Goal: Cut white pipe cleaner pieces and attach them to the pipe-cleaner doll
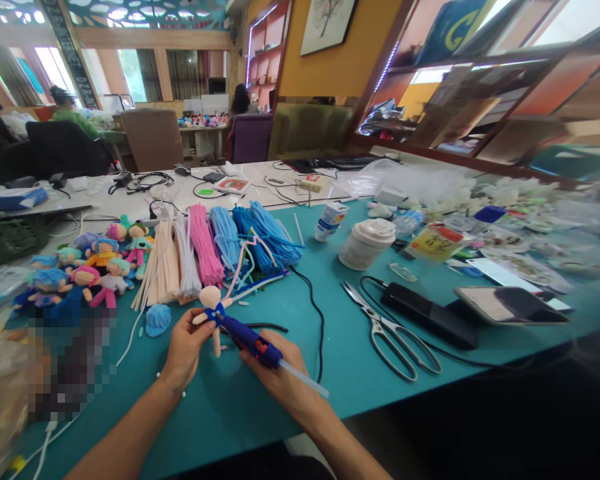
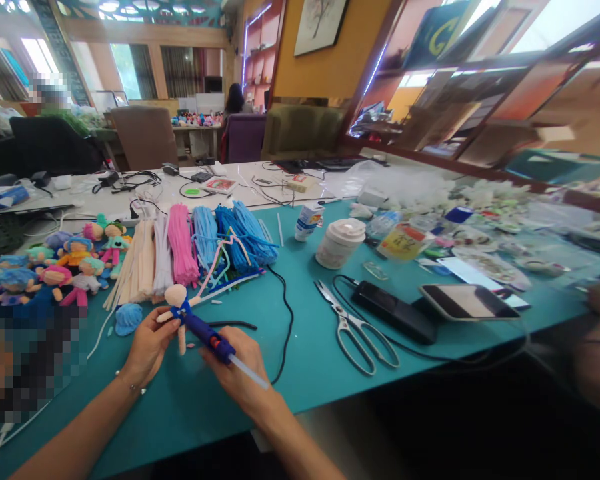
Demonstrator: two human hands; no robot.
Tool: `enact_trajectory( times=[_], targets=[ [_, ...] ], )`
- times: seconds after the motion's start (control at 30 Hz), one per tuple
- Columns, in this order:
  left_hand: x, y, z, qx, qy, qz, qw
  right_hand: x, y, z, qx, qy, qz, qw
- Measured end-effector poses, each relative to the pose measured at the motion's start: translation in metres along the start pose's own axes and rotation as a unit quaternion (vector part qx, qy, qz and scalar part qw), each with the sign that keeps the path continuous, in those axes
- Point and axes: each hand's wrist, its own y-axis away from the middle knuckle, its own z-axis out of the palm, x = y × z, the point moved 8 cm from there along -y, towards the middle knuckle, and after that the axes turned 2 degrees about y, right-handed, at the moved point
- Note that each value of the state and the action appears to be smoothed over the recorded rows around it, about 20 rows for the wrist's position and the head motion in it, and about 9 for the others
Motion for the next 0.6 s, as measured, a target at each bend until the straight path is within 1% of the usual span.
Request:
enact_trajectory(
  times=[0.27,0.43,0.6],
  targets=[
    [-0.0002,0.0003,0.0001,-0.003,0.007,-0.003,1.000,0.0018,0.0002,-0.0006,-0.003,0.002,0.008,1.000],
    [-0.0006,0.0004,0.0010,-0.015,-0.001,0.000,1.000,0.0022,-0.0001,-0.0019,0.002,0.009,0.009,1.000],
    [-0.0012,-0.0002,-0.0007,-0.004,-0.002,0.005,1.000,0.0018,0.0002,-0.0019,-0.001,0.011,0.009,1.000]
  ],
)
